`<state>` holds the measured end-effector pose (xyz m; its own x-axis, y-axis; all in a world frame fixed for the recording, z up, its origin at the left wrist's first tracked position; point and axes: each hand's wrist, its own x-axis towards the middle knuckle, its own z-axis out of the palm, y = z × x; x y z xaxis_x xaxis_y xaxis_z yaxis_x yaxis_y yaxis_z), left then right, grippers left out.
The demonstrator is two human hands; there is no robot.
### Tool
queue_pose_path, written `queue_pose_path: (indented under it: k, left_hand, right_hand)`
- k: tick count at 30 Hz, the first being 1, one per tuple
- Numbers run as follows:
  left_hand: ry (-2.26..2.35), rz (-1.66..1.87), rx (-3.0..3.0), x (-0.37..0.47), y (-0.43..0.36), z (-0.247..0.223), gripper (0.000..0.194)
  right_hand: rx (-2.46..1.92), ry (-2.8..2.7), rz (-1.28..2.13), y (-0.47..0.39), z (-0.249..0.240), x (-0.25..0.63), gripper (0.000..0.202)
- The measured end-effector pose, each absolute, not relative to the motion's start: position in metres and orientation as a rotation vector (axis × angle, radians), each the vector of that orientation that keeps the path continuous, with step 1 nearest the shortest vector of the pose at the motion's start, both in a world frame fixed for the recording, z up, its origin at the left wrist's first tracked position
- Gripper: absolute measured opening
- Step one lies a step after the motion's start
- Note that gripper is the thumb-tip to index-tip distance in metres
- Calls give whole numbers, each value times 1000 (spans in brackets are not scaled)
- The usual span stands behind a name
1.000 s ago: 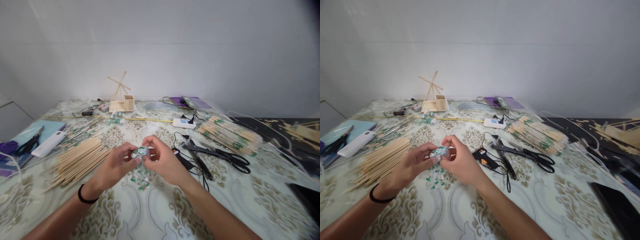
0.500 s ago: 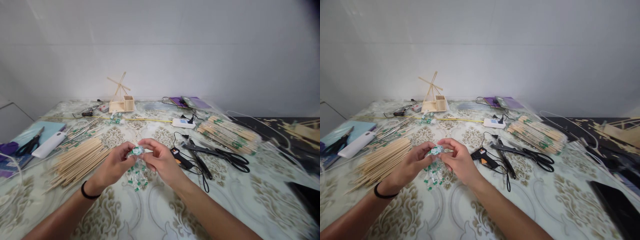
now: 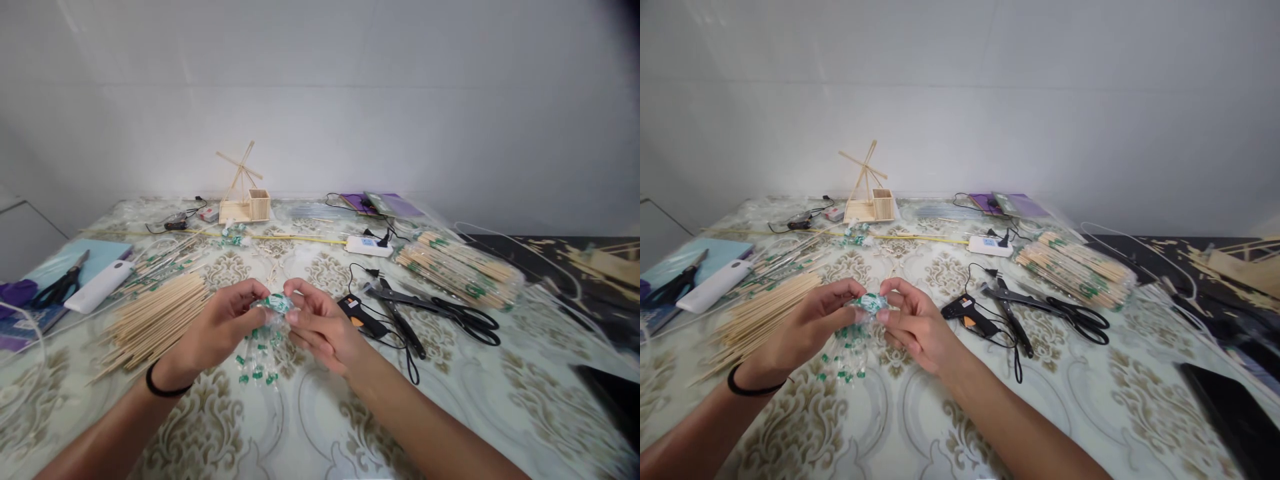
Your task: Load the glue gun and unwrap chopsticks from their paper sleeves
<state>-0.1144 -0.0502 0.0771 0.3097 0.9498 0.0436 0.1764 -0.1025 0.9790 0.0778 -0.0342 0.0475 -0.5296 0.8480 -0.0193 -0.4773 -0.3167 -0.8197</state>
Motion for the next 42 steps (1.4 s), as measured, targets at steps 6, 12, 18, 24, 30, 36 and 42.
queue_pose_path:
  k: [6,12,18,24,30,36,42]
  left_hand:
    - [1089,907,1635,-115,-44,65,14]
    - [1198,985,1538,-111,-50,68,11]
    - [1332,1048,1492,-107,-55,77,13]
    - [1209,1036,1525,-102,-55,71,8]
    - [1081,976,1577,-106,-58,67,13]
    - [935,967,1658,-104,-61,68,13]
    - [1119,964,1649,-100,-55,60,7]
  right_hand:
    - [-662,-939,1820,-35,40,73,62]
    - [-583,-1004,1913,-36,50,77,61]
    - [-535,-1190,1874,-29,49,81,60]
    - [-528,-1221,1780,-26,40,75,57]
    - [-584,-1233,1682,-27,41,76,52]
    - [-675,-1293,1595,-29,40,76,41]
    - [-682,-1390,1603,-34,46,79,34]
